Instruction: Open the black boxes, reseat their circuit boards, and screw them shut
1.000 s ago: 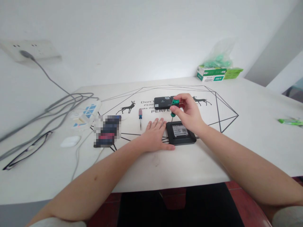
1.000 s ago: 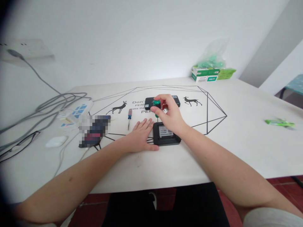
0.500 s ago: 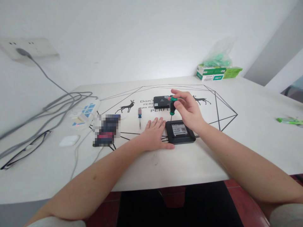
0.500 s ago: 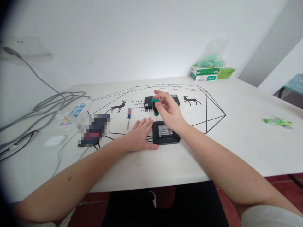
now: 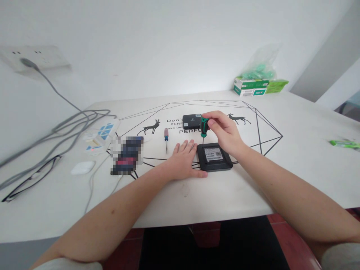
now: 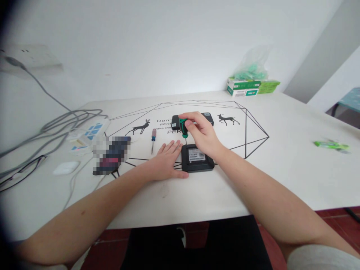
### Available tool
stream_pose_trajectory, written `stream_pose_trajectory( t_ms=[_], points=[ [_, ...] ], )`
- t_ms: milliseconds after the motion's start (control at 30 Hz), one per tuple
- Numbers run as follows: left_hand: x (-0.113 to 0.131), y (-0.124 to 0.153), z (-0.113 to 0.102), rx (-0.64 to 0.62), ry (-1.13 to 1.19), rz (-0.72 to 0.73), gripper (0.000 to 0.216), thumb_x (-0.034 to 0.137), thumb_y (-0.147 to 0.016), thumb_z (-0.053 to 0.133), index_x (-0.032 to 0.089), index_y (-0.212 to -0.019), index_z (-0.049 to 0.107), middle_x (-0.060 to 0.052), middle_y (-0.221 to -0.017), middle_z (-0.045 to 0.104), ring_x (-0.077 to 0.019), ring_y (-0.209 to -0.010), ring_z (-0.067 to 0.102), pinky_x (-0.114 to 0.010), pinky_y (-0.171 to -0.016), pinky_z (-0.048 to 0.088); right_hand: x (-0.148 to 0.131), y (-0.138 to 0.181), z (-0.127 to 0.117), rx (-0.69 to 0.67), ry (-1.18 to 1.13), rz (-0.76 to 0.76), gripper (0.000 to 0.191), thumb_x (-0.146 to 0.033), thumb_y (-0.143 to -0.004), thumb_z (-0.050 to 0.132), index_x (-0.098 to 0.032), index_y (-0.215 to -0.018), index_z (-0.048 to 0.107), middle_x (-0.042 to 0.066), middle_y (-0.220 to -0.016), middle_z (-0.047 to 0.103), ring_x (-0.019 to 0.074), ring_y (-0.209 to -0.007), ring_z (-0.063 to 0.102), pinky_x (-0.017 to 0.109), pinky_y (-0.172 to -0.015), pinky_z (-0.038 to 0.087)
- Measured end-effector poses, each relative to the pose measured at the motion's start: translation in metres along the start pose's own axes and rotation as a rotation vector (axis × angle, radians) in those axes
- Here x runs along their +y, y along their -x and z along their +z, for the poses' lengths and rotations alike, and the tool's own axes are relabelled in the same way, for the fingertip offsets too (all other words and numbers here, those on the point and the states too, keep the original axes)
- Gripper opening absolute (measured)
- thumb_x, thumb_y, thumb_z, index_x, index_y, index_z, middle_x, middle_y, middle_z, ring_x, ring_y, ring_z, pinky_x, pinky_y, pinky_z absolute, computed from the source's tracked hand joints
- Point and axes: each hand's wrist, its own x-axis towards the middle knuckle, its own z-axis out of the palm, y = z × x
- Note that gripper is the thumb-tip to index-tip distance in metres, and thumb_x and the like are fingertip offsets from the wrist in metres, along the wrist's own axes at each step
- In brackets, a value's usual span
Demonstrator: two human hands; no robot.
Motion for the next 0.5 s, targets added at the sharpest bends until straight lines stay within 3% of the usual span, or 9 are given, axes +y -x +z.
stream_pose_trajectory(
  t_ms=[67, 233, 400, 500],
  points=[
    [-0.0004, -0.0004, 0.0001, -0.004, 0.000, -0.001, 0.136, 0.099, -0.081, 0.047, 0.006, -0.174, 0.011, -0.024, -0.180, -0.002, -0.0433, -0.168, -0.005, -0.060, -0.134, 0.003, 0.0003, -0.0005, -0.0014, -0.001, 0.018, -0.014, 0.032, -0.056, -0.103, 0.061, -0.030, -0.115, 0.074, 0.004, -0.109, 0.070, 0.0194, -0.095, 0.067, 0.043, -0.089, 0.063],
    [-0.0010, -0.0009, 0.0010, 0.013, 0.008, 0.009, 0.136, 0.099, -0.081, 0.048, 0.007, -0.174, 0.012, -0.024, -0.180, 0.000, -0.0445, -0.167, -0.003, -0.061, -0.134, 0.004, 0.0057, 0.0007, -0.0012, 0.000, 0.053, -0.024, 0.031, -0.054, -0.100, 0.068, -0.032, -0.122, 0.071, 0.002, -0.097, 0.058, 0.0181, -0.087, 0.060, 0.039, -0.079, 0.061],
    [-0.0003, -0.0002, 0.0009, 0.012, 0.012, 0.008, 0.135, 0.099, -0.080, 0.047, 0.008, -0.174, 0.012, -0.023, -0.180, 0.000, -0.0445, -0.168, -0.003, -0.062, -0.134, 0.004, 0.0056, 0.0007, -0.0005, 0.038, 0.068, -0.027, 0.028, -0.052, -0.097, 0.072, -0.032, -0.116, 0.069, 0.005, -0.119, 0.059, 0.0204, -0.101, 0.063, 0.040, -0.083, 0.061],
    [0.0002, 0.0001, 0.0000, 0.005, 0.010, 0.002, 0.134, 0.099, -0.081, 0.047, 0.008, -0.174, 0.012, -0.023, -0.180, -0.001, -0.0434, -0.168, -0.003, -0.061, -0.134, 0.003, 0.0051, 0.0008, 0.0008, 0.035, -0.036, 0.036, 0.033, -0.050, -0.091, 0.078, -0.031, -0.114, 0.063, 0.005, -0.129, 0.058, 0.0192, -0.100, 0.065, 0.035, -0.075, 0.061]
  ],
)
